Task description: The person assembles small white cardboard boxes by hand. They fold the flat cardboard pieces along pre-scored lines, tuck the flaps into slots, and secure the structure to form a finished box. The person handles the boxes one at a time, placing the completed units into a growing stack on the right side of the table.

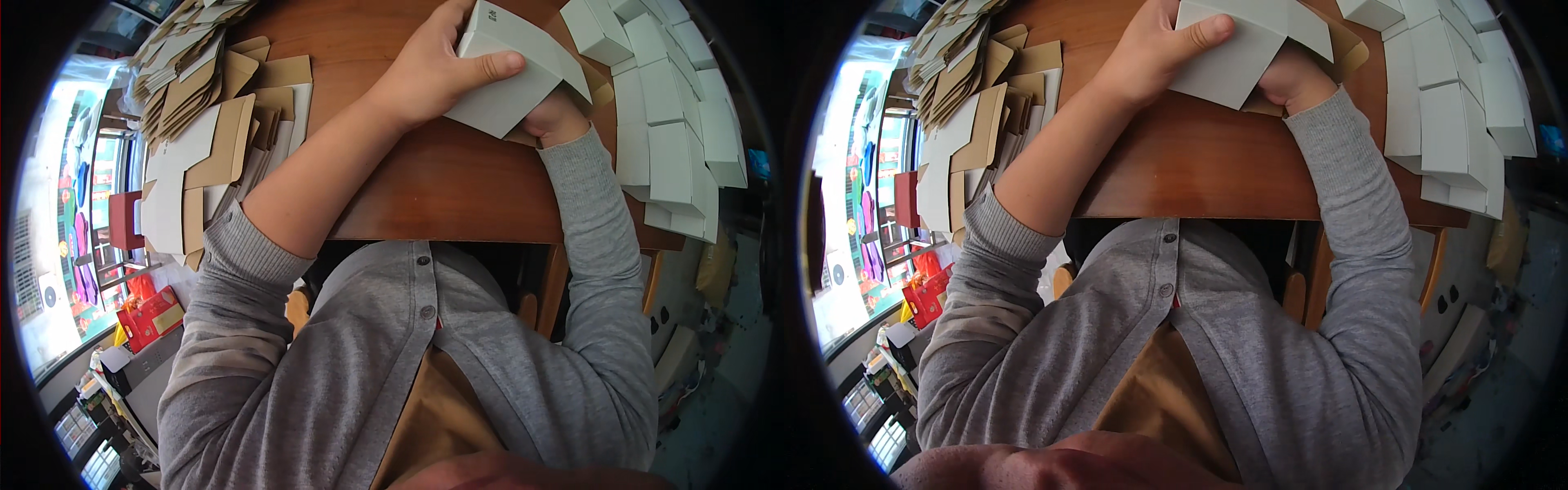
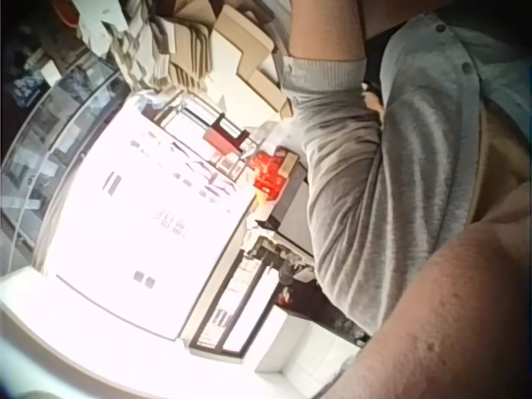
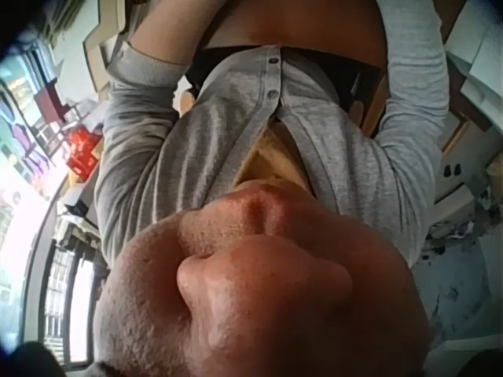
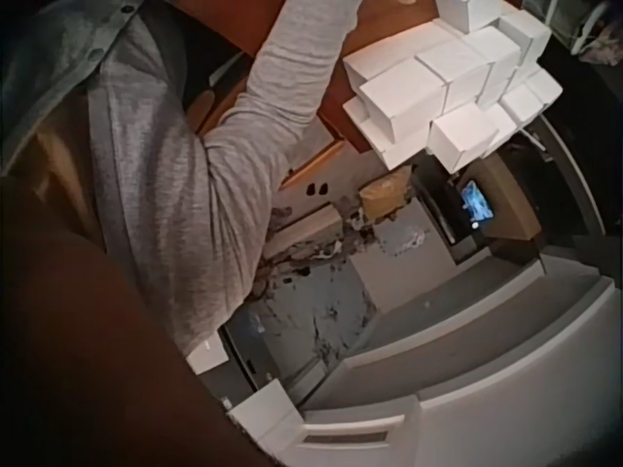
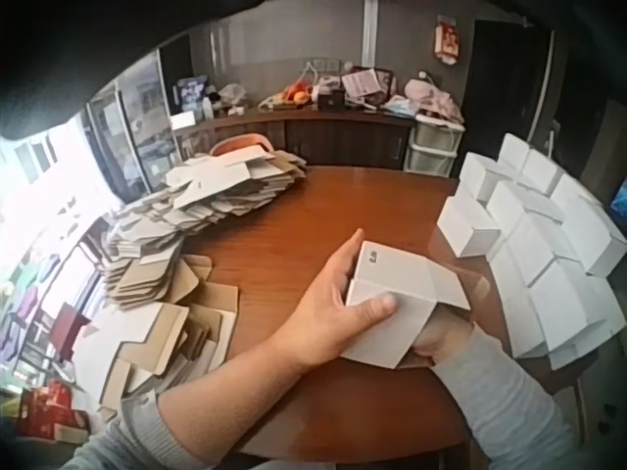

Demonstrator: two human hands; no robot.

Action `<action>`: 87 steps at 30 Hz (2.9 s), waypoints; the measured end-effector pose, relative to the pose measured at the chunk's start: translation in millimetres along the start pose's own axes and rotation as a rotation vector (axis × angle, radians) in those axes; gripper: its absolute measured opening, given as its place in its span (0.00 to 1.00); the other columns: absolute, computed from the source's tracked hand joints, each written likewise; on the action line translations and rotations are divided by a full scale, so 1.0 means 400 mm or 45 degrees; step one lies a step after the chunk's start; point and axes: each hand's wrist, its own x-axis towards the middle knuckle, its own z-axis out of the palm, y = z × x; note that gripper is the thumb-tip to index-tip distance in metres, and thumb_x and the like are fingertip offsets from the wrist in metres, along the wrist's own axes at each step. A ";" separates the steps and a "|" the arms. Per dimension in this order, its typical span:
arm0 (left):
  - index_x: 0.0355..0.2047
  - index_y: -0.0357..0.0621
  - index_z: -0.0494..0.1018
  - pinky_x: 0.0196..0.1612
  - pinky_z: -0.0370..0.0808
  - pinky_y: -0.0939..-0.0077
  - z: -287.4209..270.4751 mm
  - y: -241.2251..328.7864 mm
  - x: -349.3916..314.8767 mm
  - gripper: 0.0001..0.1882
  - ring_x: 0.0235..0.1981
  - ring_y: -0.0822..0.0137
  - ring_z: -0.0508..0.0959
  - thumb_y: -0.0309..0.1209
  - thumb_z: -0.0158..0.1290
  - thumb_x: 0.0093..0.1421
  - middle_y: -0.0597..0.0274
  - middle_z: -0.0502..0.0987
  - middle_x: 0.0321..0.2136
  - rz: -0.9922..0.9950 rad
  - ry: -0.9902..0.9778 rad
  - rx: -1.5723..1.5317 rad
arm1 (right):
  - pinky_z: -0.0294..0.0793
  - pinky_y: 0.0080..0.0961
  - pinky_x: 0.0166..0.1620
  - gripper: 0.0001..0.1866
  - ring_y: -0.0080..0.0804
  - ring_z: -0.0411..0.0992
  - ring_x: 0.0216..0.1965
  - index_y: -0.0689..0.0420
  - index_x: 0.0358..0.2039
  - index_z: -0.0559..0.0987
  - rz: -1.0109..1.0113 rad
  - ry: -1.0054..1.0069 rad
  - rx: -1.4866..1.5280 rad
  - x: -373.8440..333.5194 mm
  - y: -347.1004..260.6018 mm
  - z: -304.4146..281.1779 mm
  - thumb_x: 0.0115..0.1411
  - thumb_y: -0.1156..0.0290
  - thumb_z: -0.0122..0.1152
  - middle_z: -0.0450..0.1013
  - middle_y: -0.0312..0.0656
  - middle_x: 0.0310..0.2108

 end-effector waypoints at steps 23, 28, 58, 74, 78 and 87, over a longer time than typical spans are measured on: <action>0.75 0.33 0.48 0.70 0.60 0.65 -0.027 -0.007 -0.004 0.46 0.66 0.62 0.66 0.55 0.50 0.72 0.51 0.66 0.66 -0.352 0.005 -0.217 | 0.82 0.31 0.53 0.23 0.33 0.77 0.54 0.59 0.62 0.72 -0.288 -0.053 -0.860 -0.011 -0.042 0.127 0.69 0.68 0.63 0.77 0.42 0.54; 0.76 0.33 0.45 0.71 0.59 0.64 -0.025 -0.002 -0.004 0.46 0.68 0.60 0.64 0.53 0.50 0.73 0.50 0.64 0.68 -0.351 -0.015 -0.222 | 0.81 0.33 0.52 0.21 0.35 0.78 0.53 0.57 0.58 0.75 -0.388 0.016 -0.899 -0.006 -0.037 0.124 0.67 0.66 0.64 0.78 0.43 0.52; 0.75 0.25 0.37 0.69 0.58 0.50 -0.030 0.022 -0.002 0.68 0.64 0.40 0.65 0.53 0.69 0.54 0.33 0.64 0.61 0.568 -0.222 0.939 | 0.79 0.36 0.56 0.25 0.38 0.75 0.57 0.57 0.61 0.73 0.050 0.125 0.413 -0.040 0.007 0.051 0.66 0.64 0.66 0.74 0.44 0.58; 0.74 0.21 0.37 0.63 0.65 0.48 -0.016 0.039 0.001 0.68 0.57 0.37 0.69 0.54 0.68 0.54 0.31 0.66 0.57 0.758 -0.223 1.039 | 0.76 0.41 0.60 0.26 0.43 0.73 0.60 0.55 0.61 0.74 0.032 0.325 0.650 -0.042 -0.013 0.087 0.64 0.65 0.68 0.71 0.47 0.61; 0.73 0.20 0.37 0.62 0.66 0.48 -0.016 0.041 0.001 0.68 0.56 0.36 0.70 0.53 0.69 0.54 0.31 0.67 0.56 0.795 -0.227 1.055 | 0.75 0.42 0.61 0.26 0.44 0.72 0.61 0.55 0.61 0.74 0.028 0.356 0.678 -0.045 -0.016 0.089 0.64 0.66 0.69 0.70 0.48 0.62; 0.74 0.23 0.38 0.63 0.66 0.47 -0.031 0.036 0.008 0.69 0.57 0.37 0.69 0.54 0.70 0.52 0.30 0.66 0.57 0.767 -0.199 1.010 | 0.73 0.44 0.63 0.27 0.47 0.70 0.63 0.54 0.61 0.74 0.030 0.372 0.698 -0.037 -0.034 0.081 0.62 0.66 0.70 0.68 0.50 0.64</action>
